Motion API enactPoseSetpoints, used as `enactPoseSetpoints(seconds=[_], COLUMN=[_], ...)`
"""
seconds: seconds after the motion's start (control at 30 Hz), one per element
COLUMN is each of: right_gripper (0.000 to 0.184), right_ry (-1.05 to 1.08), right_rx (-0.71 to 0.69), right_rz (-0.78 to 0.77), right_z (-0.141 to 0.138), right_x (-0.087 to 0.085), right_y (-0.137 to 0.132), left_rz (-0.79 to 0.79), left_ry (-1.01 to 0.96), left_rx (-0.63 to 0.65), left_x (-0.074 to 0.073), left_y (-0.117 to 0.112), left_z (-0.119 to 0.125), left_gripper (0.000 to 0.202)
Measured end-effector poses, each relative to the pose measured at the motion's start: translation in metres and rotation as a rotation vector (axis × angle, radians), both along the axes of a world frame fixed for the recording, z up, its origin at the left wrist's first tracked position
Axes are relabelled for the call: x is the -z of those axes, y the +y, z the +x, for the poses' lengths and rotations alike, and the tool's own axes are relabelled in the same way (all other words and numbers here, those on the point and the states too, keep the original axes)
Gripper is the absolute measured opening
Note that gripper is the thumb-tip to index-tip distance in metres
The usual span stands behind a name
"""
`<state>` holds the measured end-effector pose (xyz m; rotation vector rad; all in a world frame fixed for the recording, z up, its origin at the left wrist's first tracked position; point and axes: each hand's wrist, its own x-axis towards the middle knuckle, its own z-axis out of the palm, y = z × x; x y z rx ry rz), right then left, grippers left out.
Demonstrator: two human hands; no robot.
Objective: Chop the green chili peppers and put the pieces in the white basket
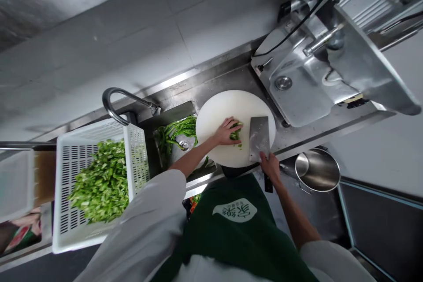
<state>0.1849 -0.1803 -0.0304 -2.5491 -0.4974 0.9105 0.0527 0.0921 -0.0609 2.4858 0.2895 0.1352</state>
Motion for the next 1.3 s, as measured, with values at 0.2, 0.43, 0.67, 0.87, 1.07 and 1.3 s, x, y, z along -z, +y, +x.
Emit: enactPoseSetpoints(seconds=[0.2, 0.43, 0.67, 0.87, 1.07, 1.3], right_gripper=[0.037, 0.035, 0.021, 0.026, 0.023, 0.020], right_ry=[-0.015, 0.212, 0.236, 0.397, 0.200, -0.473], right_rx=[-0.170, -0.183, -0.666, -1.287, -1.415, -1.139], right_rz=[0.015, 0.252, 0.505, 0.800, 0.729, 0.201], right_z=[-0.045, -0.090, -0.196, -0.341, -0.323, -0.110], right_x=[0.001, -0.006, -0.090, -0.191, -0.194, -0.135], right_y=[0.054, 0.095, 0.160, 0.240, 0.241, 0.156], left_rz=[-0.023, -0.049, 0.254, 0.625, 0.636, 0.222], left_ry=[-0.076, -0.178, -0.287, -0.379, -0.336, -0.352], left_rx=[-0.277, -0.642, -1.121, -1.697, -2.000, -1.668], left_x=[0.007, -0.007, -0.116, -0.216, -0.195, -0.102], left_y=[-0.045, -0.042, -0.014, 0.003, -0.005, -0.057], left_z=[0.001, -0.022, -0.184, -0.390, -0.525, -0.403], left_gripper=[0.090, 0.056, 0.045, 0.044, 0.045, 0.028])
